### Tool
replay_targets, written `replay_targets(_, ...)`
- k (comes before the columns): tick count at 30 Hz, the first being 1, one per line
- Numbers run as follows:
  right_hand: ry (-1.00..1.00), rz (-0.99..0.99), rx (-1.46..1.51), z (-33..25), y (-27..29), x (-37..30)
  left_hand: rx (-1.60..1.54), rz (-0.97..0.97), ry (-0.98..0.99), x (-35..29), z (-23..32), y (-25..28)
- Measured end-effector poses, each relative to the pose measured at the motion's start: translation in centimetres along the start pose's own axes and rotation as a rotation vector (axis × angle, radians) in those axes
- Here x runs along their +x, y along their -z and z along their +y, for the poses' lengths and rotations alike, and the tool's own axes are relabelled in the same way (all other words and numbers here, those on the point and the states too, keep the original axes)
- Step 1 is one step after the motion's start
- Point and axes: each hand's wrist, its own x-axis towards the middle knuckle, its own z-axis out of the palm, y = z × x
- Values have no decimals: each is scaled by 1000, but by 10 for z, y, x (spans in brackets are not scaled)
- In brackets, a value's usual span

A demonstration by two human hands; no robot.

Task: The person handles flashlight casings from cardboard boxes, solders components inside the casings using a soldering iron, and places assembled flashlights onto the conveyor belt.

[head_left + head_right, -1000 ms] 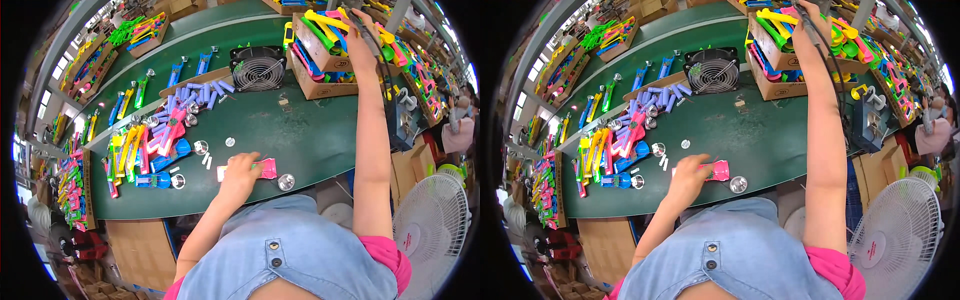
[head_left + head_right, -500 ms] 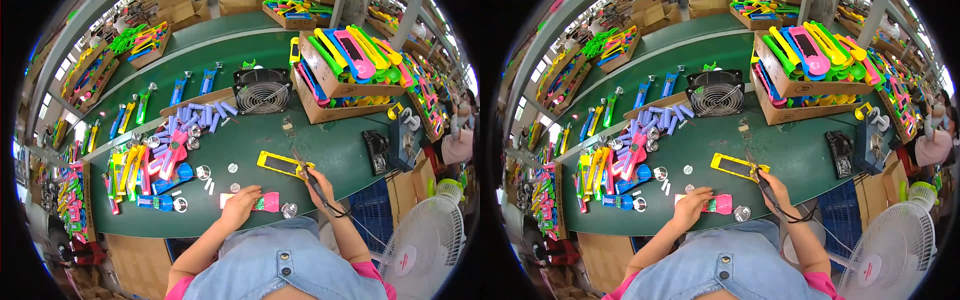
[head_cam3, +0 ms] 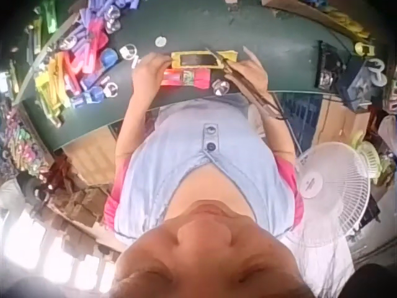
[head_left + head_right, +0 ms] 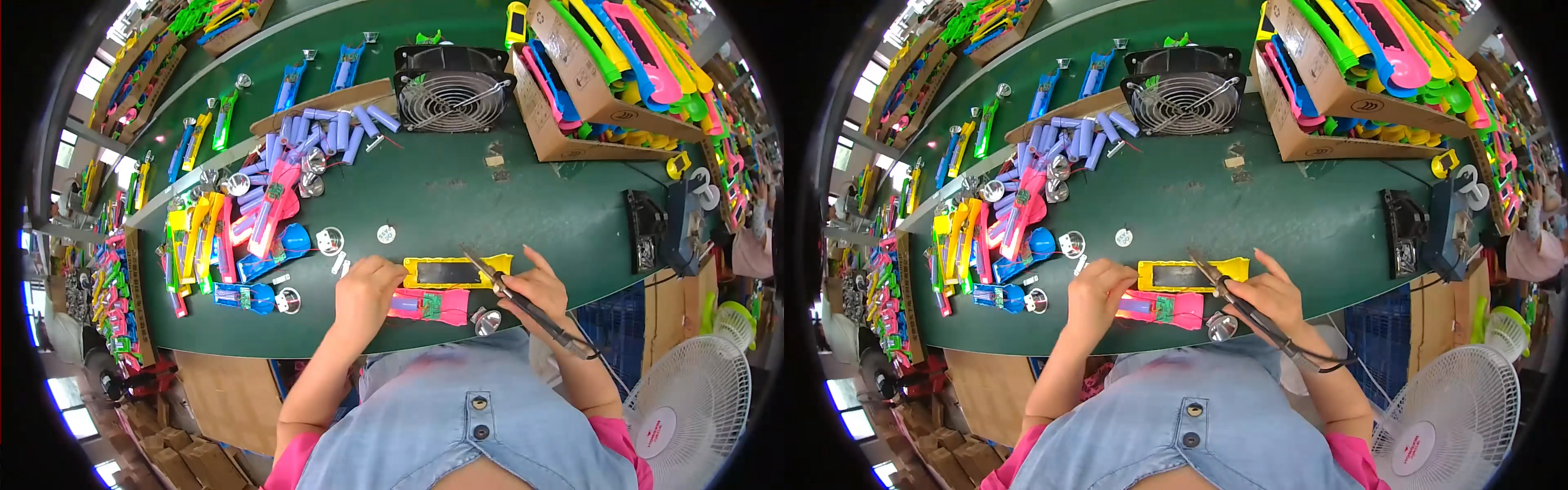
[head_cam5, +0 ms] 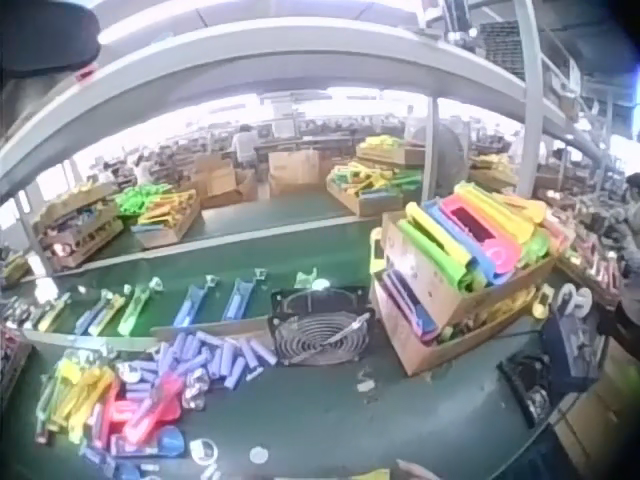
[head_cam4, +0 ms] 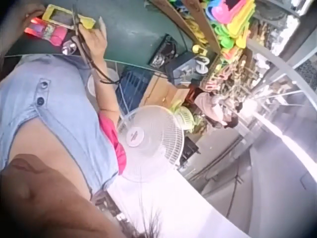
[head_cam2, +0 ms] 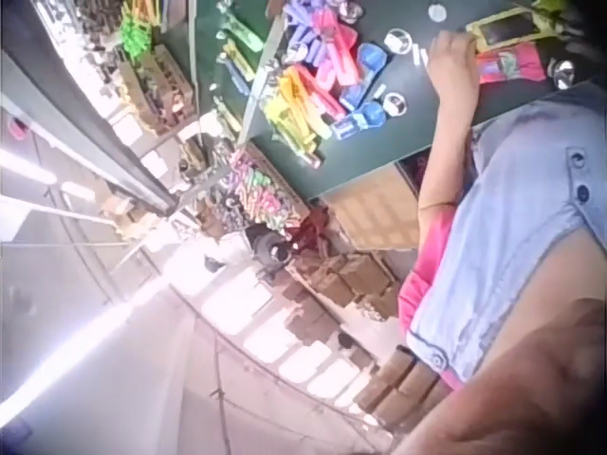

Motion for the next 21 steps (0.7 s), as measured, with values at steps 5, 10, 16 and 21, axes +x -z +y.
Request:
replay_targets(5,-572,193,570,-5,-32,-13,36,-273,-81,17,-4,-3)
replay_targets(10,-911,318,817,-10,-34,7,204,-384,-220,28,-11,-13)
replay_targets(16,-963,231,847,-4,-36,10,300,-447,-215,32,-5,-16)
replay_targets(21,-958,197,850,-3,-38,11,292,-447,-195,30,-7,-18)
